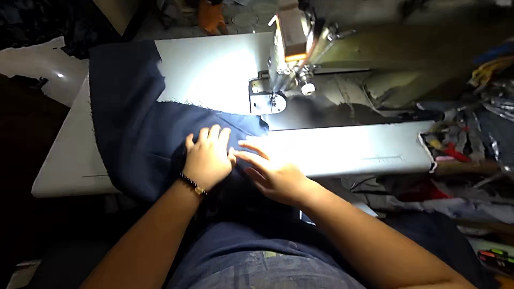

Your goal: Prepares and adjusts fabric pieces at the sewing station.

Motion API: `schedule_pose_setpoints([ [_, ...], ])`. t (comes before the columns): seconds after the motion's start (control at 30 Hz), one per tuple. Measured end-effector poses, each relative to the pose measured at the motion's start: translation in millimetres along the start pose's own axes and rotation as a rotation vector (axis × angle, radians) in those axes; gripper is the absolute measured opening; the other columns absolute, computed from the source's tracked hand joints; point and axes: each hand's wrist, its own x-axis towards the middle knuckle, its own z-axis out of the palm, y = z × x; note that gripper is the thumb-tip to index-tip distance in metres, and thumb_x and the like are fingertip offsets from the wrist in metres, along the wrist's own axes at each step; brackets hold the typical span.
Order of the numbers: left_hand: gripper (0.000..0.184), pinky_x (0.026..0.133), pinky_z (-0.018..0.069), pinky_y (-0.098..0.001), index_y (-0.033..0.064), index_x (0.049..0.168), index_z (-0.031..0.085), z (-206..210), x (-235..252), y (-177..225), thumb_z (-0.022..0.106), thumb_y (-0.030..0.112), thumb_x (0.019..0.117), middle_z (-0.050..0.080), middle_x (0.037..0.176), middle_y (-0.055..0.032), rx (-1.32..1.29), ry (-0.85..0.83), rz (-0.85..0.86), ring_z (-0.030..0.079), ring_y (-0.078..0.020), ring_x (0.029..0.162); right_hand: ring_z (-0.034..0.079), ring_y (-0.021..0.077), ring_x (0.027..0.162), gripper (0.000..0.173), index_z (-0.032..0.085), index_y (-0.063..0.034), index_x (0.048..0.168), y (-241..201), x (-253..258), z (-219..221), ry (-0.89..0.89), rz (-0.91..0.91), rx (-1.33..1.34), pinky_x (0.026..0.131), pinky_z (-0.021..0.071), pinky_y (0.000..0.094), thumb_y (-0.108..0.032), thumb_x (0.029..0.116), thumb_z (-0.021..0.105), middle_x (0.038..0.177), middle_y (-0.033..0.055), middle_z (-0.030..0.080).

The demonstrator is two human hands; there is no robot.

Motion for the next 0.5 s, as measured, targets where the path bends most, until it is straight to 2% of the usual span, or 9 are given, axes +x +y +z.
schedule_pose_setpoints([
  [0.03,0.055,0.108,0.0339,-0.0692,0.0065,0.142,0.059,4.0,9.4,-4.7,0.057,0.035,0.0949,0.056,0.143,-0.0205,-0.004,0.061,0.052,0.051,-0.0419,0.135,0.049,0.0286,0.143,0.041,0.066,-0.0095,0.136,2.3,6.1,5.3,-0.048,-0.001,-0.086,0.12,0.0351,0.0559,-0.027,0.0996,0.061,0.146,0.0124,0.059],
  [0.07,0.058,0.115,0.0288,-0.0671,0.0053,0.147,0.054,9.8,20.3,-13.3,0.052,0.038,0.0983,0.051,0.151,-0.0196,-0.001,0.086,0.084,0.046,-0.0395,0.142,0.042,0.0315,0.148,0.054,0.057,-0.0054,0.145,9.2,9.5,7.5,-0.111,0.054,-0.152,0.121,0.0293,0.0593,-0.034,0.0995,0.062,0.154,0.0155,0.051],
  [0.1,0.064,0.12,0.0203,-0.0671,0.0064,0.154,0.045,15.8,29.8,-24.1,0.046,0.045,0.1037,0.042,0.161,-0.0168,0.003,0.063,0.087,0.035,-0.0368,0.151,0.035,0.0328,0.152,0.067,0.048,-0.0029,0.151,17.3,10.0,6.1,-0.181,0.164,-0.203,0.122,0.0255,0.0603,-0.044,0.0996,0.06,0.159,0.0171,0.043],
  [0.13,0.07,0.121,0.0123,-0.0691,0.0075,0.16,0.036,20.1,37.0,-34.9,0.04,0.053,0.1062,0.031,0.167,-0.0142,0.0,0.014,0.06,0.024,-0.0351,0.156,0.032,0.0339,0.153,0.078,0.042,-0.0019,0.155,25.6,8.1,2.7,-0.232,0.287,-0.244,0.122,0.0239,0.0609,-0.055,0.0986,0.057,0.162,0.0178,0.038],
  [0.2,0.076,0.119,0.0062,-0.0742,0.0108,0.164,0.026,22.6,44.0,-48.9,0.035,0.059,0.106,0.021,0.172,-0.0096,-0.018,-0.042,-0.007,0.013,-0.0341,0.159,0.027,0.0347,0.155,0.096,0.033,-0.001,0.159,34.2,2.5,-9.1,-0.304,0.475,-0.332,0.122,0.0196,0.0646,-0.071,0.0946,0.048,0.166,0.0181,0.032],
  [0.3,0.077,0.112,0.0049,-0.0822,0.015,0.166,0.019,23.1,42.7,-49.9,0.032,0.061,0.1055,0.016,0.173,-0.004,-0.009,-0.092,-0.077,0.006,-0.0371,0.16,0.021,0.0328,0.157,0.102,0.029,0.0001,0.16,33.6,-15.5,-18.1,-0.326,0.586,-0.372,0.123,0.0149,0.0634,-0.076,0.0935,0.042,0.169,0.0164,0.025],
  [0.4,0.074,0.108,0.006,-0.0852,0.0206,0.167,0.018,20.2,44.6,-46.5,0.031,0.061,0.1062,0.014,0.174,0.003,-0.007,-0.111,-0.098,0.003,-0.0397,0.159,0.025,0.0337,0.156,0.099,0.035,-0.0002,0.158,33.0,-20.1,-21.1,-0.289,0.567,-0.393,0.122,0.0167,0.0643,-0.075,0.0938,0.042,0.167,0.0174,0.03],
  [0.5,0.07,0.105,0.0072,-0.0875,0.0244,0.166,0.021,19.6,43.8,-45.1,0.03,0.06,0.1066,0.016,0.173,0.0076,-0.003,-0.108,-0.096,0.003,-0.041,0.159,0.027,0.0331,0.155,0.102,0.033,-0.0001,0.159,33.4,-18.9,-21.0,-0.298,0.576,-0.401,0.122,0.0193,0.0627,-0.077,0.0925,0.041,0.167,0.0177,0.031],
])
